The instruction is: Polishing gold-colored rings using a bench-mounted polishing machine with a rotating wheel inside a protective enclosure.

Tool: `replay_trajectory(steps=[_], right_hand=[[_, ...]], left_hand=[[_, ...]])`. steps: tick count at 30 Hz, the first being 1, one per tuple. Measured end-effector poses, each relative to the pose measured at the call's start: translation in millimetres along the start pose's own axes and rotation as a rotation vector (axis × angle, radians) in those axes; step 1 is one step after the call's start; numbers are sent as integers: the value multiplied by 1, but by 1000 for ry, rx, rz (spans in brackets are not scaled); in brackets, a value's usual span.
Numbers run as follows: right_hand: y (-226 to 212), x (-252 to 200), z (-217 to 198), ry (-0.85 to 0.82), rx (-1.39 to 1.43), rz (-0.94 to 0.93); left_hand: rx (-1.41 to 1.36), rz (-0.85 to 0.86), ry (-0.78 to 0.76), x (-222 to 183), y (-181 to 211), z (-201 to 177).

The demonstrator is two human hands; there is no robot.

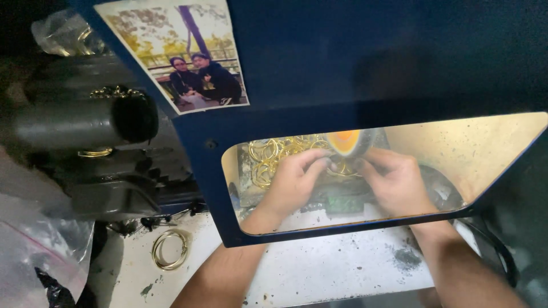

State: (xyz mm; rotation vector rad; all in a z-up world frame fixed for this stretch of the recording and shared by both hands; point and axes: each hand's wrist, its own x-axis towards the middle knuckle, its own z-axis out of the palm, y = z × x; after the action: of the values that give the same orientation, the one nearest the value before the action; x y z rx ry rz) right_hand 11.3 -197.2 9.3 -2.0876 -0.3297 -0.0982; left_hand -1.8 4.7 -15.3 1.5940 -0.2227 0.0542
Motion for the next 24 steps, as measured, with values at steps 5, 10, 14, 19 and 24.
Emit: replay_trajectory(steps=[5, 10, 14, 19, 24], right_hand=[[2, -2, 6, 5, 51, -35], [-2, 1, 7, -12, 73, -49], [-2, -2, -15, -77, 84, -157], [9, -2, -10, -139, -7, -204], [1, -2, -1, -125, -126, -215]], left_hand=[[39, 23, 34, -2, -11, 0], [52, 67, 35, -1, -1, -10], [58, 54, -90, 5, 17, -11], [173, -35, -92, 5, 6, -11], [234, -138, -211, -4, 23, 7]])
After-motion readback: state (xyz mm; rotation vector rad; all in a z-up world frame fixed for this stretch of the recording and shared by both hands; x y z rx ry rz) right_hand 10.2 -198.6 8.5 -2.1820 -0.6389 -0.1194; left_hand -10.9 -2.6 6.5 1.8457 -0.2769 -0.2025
